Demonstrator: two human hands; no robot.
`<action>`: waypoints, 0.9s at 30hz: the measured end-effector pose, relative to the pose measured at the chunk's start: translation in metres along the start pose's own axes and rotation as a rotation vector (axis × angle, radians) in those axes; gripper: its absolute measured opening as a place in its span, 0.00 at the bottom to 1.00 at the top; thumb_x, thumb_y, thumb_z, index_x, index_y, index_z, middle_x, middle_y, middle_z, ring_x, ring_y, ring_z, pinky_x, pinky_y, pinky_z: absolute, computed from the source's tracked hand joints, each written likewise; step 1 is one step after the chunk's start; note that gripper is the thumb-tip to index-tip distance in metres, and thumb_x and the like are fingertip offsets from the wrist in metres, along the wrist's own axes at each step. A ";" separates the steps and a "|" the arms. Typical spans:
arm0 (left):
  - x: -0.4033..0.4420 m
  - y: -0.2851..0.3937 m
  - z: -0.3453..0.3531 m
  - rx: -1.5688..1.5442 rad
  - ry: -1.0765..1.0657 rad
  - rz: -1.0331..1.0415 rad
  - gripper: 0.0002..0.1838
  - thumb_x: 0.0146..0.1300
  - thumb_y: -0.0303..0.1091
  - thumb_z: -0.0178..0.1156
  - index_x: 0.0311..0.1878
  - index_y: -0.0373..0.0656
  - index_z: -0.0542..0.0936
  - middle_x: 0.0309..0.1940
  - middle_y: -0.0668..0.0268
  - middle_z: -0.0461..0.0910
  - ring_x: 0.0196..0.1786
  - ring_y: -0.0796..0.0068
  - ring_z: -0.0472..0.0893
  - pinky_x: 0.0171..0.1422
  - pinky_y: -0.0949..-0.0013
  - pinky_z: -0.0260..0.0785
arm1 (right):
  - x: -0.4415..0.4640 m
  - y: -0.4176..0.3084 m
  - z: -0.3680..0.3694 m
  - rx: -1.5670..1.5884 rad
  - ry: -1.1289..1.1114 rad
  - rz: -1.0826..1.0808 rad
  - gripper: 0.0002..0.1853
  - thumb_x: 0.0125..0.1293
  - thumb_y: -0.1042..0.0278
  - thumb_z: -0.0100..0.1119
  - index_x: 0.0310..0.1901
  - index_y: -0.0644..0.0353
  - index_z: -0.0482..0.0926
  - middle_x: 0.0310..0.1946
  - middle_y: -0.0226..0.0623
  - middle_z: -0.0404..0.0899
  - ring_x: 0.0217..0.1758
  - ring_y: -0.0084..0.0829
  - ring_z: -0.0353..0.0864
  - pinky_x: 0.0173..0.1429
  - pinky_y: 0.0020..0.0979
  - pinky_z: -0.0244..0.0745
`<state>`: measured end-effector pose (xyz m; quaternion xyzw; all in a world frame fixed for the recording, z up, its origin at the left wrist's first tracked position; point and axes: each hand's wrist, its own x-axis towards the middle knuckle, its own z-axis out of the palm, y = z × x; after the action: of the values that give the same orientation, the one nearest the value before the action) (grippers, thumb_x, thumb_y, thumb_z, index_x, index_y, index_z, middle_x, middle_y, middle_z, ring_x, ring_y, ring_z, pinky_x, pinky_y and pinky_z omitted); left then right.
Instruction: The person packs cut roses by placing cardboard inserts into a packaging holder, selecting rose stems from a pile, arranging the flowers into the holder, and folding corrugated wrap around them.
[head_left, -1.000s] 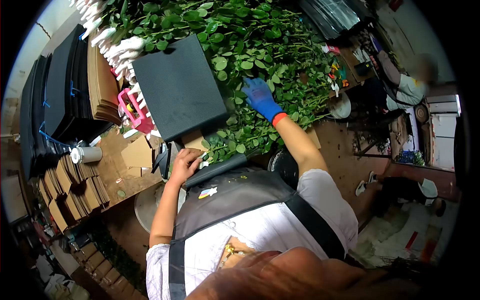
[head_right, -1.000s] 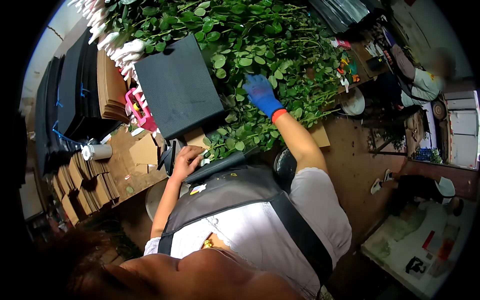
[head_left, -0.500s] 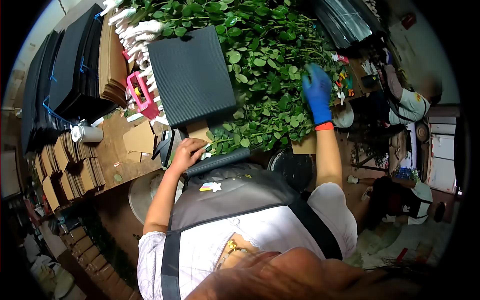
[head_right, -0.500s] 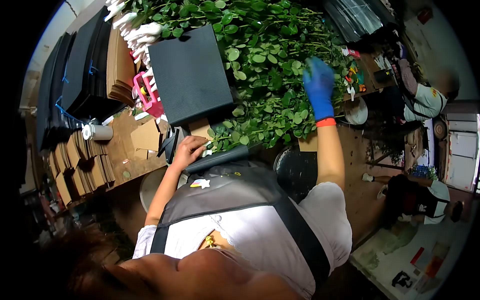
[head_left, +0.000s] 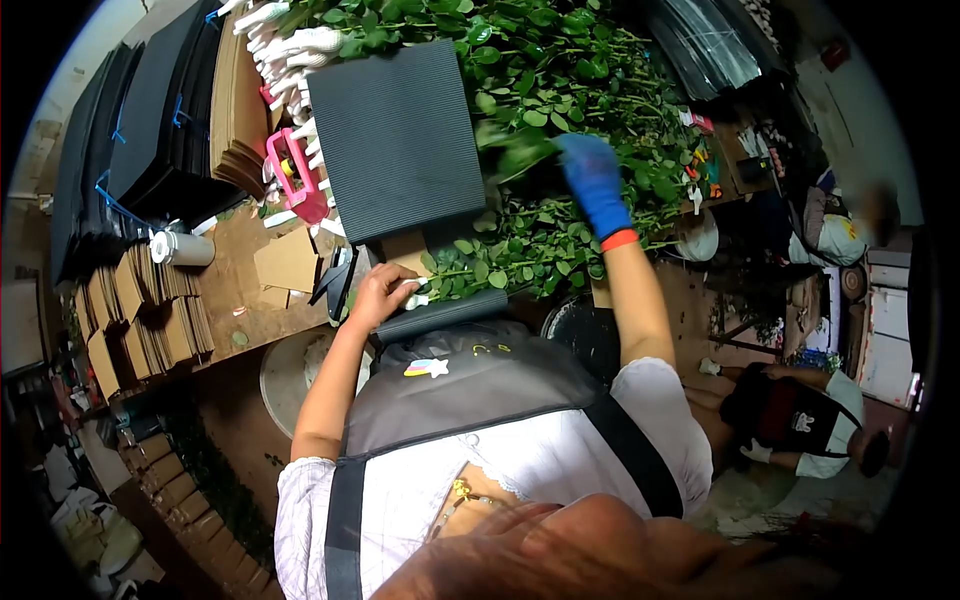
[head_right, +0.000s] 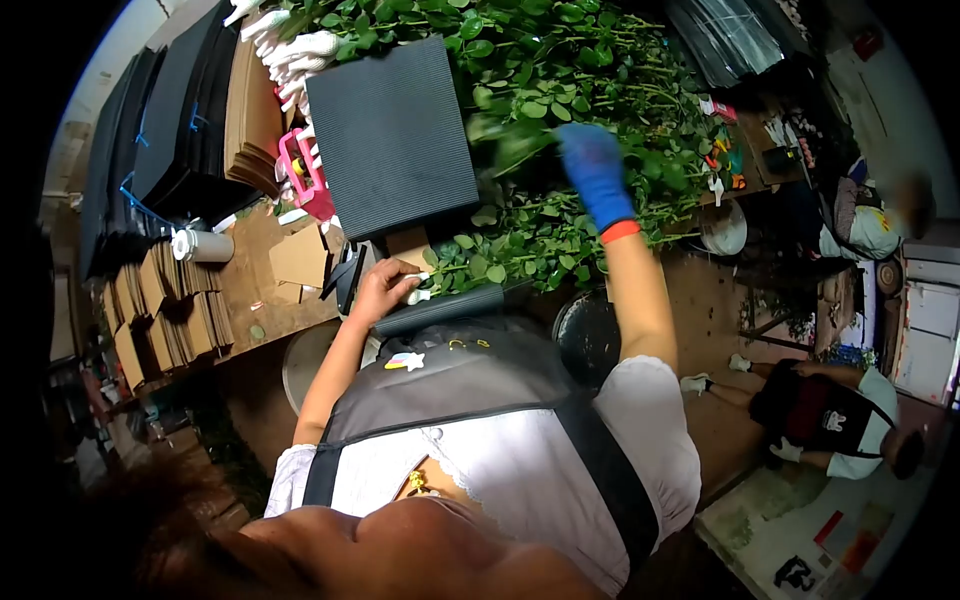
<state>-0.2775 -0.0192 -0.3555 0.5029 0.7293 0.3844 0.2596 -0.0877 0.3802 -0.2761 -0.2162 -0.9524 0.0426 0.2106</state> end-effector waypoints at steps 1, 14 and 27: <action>0.000 0.000 0.000 -0.009 0.011 -0.002 0.09 0.60 0.32 0.72 0.41 0.41 0.87 0.38 0.64 0.86 0.44 0.61 0.82 0.50 0.62 0.73 | -0.009 0.035 -0.002 -0.036 0.063 0.090 0.12 0.63 0.66 0.60 0.47 0.54 0.84 0.46 0.45 0.85 0.52 0.48 0.83 0.59 0.44 0.77; -0.006 -0.024 0.013 -0.276 -0.015 -0.241 0.30 0.57 0.32 0.77 0.61 0.38 0.75 0.48 0.62 0.85 0.47 0.74 0.85 0.51 0.67 0.78 | -0.042 -0.085 -0.053 -0.092 -0.334 -0.236 0.27 0.54 0.83 0.58 0.54 0.43 0.84 0.40 0.32 0.83 0.48 0.39 0.79 0.53 0.42 0.76; 0.000 -0.009 0.007 -0.179 0.056 -0.108 0.10 0.58 0.32 0.74 0.39 0.39 0.85 0.37 0.62 0.83 0.40 0.66 0.83 0.44 0.66 0.75 | -0.069 0.104 -0.063 -0.105 0.383 0.034 0.19 0.63 0.75 0.55 0.56 0.56 0.82 0.57 0.40 0.83 0.63 0.49 0.78 0.73 0.45 0.67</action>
<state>-0.2768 -0.0191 -0.3667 0.4268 0.7250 0.4473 0.3034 0.0358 0.4440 -0.2627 -0.2472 -0.8920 -0.0456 0.3757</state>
